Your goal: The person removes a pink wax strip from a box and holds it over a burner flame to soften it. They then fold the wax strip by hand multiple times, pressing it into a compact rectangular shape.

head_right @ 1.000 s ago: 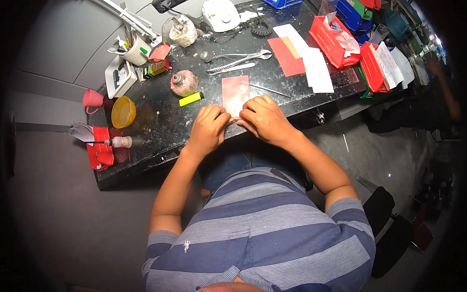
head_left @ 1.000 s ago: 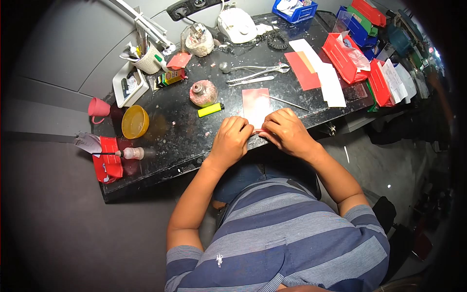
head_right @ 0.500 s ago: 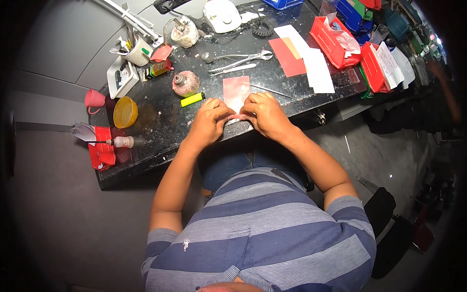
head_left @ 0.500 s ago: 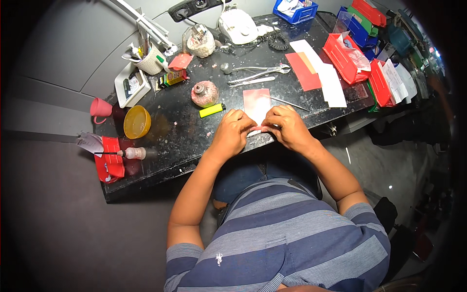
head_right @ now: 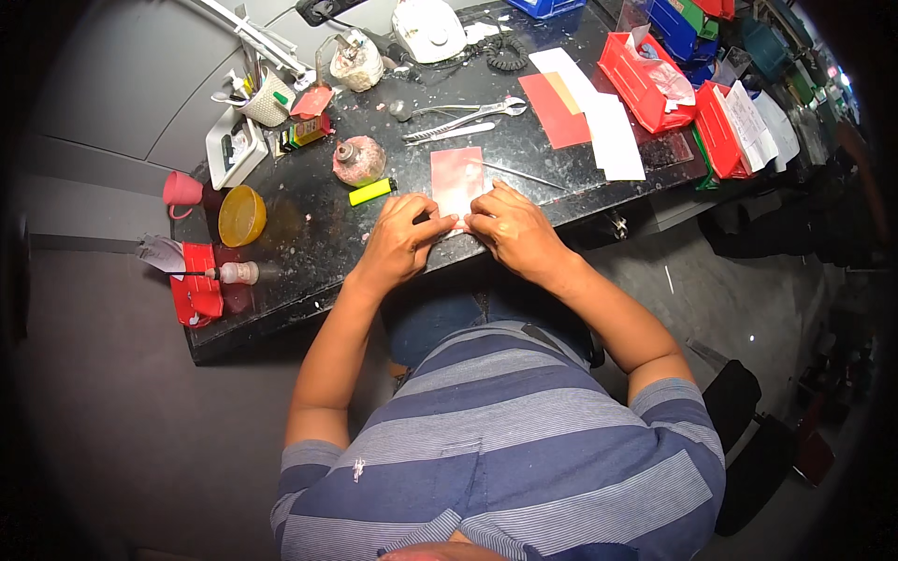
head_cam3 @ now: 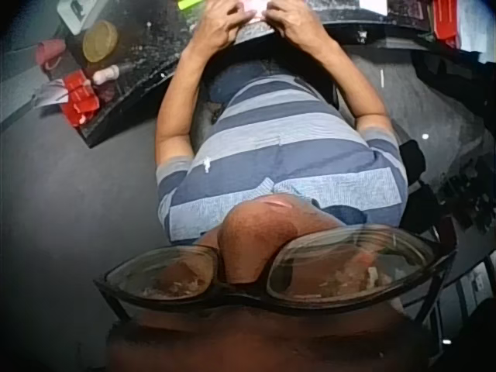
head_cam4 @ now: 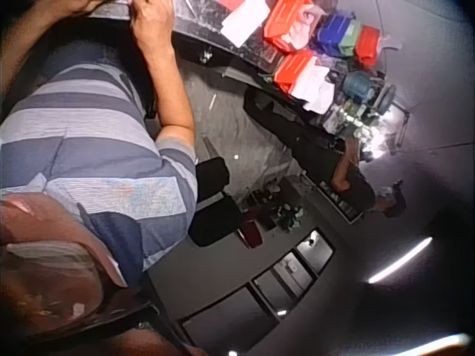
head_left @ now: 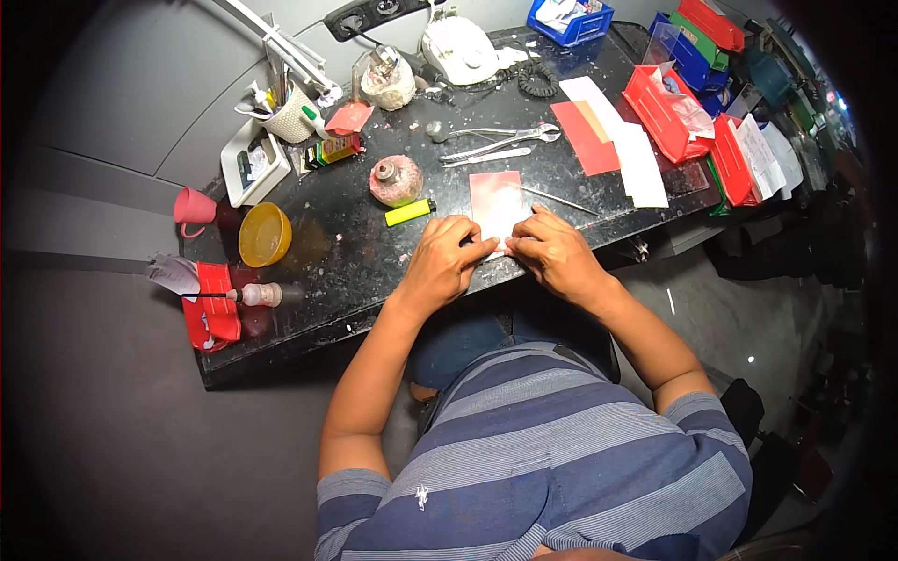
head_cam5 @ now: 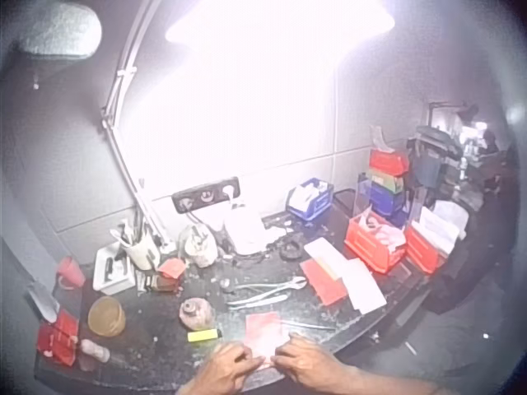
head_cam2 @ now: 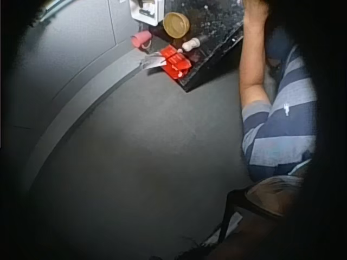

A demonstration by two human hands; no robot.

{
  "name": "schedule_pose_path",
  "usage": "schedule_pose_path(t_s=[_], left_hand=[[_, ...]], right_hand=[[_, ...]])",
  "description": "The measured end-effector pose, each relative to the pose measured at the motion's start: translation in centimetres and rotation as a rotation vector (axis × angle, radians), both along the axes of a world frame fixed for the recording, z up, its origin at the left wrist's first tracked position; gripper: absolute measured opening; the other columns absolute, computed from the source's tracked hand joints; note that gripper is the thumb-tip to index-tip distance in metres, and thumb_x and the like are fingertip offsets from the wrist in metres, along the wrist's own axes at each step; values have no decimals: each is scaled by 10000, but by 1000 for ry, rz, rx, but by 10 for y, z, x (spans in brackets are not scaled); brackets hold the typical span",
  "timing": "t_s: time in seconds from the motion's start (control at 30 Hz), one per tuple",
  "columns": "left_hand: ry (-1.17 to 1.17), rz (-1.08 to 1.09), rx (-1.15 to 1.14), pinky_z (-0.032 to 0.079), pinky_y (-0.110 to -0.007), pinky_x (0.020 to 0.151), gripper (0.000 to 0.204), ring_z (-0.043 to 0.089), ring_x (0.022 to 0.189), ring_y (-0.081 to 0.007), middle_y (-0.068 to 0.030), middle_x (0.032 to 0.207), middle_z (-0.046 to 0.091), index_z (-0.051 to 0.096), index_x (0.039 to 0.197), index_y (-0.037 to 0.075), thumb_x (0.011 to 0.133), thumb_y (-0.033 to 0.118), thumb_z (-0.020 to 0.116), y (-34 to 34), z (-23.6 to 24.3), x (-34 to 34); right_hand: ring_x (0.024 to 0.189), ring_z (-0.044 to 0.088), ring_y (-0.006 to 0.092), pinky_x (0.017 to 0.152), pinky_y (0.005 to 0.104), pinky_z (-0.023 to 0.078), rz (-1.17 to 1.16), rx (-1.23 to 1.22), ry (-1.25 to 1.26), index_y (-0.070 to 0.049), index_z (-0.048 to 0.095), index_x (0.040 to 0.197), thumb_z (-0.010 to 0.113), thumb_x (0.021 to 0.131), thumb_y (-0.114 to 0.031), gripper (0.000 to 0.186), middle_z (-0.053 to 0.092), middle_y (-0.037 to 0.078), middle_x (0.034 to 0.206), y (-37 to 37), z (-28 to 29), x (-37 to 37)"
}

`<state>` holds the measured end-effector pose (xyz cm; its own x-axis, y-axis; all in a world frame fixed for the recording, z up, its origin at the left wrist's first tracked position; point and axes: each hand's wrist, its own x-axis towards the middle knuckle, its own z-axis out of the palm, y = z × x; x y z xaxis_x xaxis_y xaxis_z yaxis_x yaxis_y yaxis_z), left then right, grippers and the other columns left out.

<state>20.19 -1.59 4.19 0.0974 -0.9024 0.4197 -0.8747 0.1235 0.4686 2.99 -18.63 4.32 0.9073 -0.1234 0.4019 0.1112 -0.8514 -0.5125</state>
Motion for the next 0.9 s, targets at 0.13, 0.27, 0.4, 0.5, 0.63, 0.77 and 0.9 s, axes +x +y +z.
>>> schedule_pose_path(t_s=[0.13, 0.27, 0.4, 0.5, 0.63, 0.77, 0.9], left_hand=[[-48, -15, -26, 459, -413, 862, 393, 628, 966, -295, -82, 980, 636, 765, 1138, 132, 772, -9, 731, 0, 2, 0], [-67, -36, 58, 444, -427, 904, 382, 619, 1017, -310, -111, 1026, 623, 745, 1183, 99, 803, 62, 727, 0, 8, -3], [-158, 27, 77, 413, -467, 969, 389, 585, 1101, -335, -159, 1130, 607, 711, 1220, 34, 864, 191, 706, 7, 11, -28], [-264, 222, 88, 350, -519, 1046, 493, 482, 1278, -368, -223, 1353, 544, 665, 1271, -44, 949, 329, 648, 10, 6, -52], [-290, 308, 90, 330, -524, 1053, 462, 451, 1325, -373, -229, 1404, 527, 704, 1282, 10, 1003, 360, 588, 14, 1, -60], [-261, 482, 124, 300, -522, 1058, 369, 435, 1354, -376, -235, 1476, 502, 793, 1226, 194, 1054, 371, 518, 18, 3, -52], [-207, 547, 142, 289, -520, 1060, 344, 433, 1364, -379, -243, 1535, 473, 819, 1190, 288, 1062, 367, 510, 18, 2, -52]], right_hand=[[961, 638, 313, 1102, 537, 466, -63, -165, -41, -24, 730, 1079, 750, 895, -154, 227, 642, 121, 989, 17, 0, -5], [1059, 625, 322, 1138, 570, 436, -152, -229, 5, 1, 724, 1189, 749, 907, -179, 336, 624, 160, 1132, 32, 0, -9], [1166, 571, 339, 1175, 617, 358, -187, -241, 79, 22, 711, 1222, 722, 916, -182, 369, 591, 174, 1214, 40, 1, -14], [1202, 556, 341, 1187, 644, 312, -203, -248, 97, 18, 693, 1266, 694, 925, -199, 404, 581, 175, 1247, 43, 1, -16], [1242, 536, 350, 1196, 648, 263, -202, -241, 115, -45, 676, 1335, 668, 937, -234, 441, 565, 184, 1294, 43, 0, -21], [1295, 492, 371, 1183, 650, 231, -284, -253, 153, -200, 660, 1404, 657, 951, -275, 459, 525, 213, 1361, 34, 1, -31], [1312, 467, 391, 1173, 645, 225, -336, -296, 165, -260, 652, 1425, 656, 956, -281, 469, 498, 242, 1399, 34, -2, -37]])
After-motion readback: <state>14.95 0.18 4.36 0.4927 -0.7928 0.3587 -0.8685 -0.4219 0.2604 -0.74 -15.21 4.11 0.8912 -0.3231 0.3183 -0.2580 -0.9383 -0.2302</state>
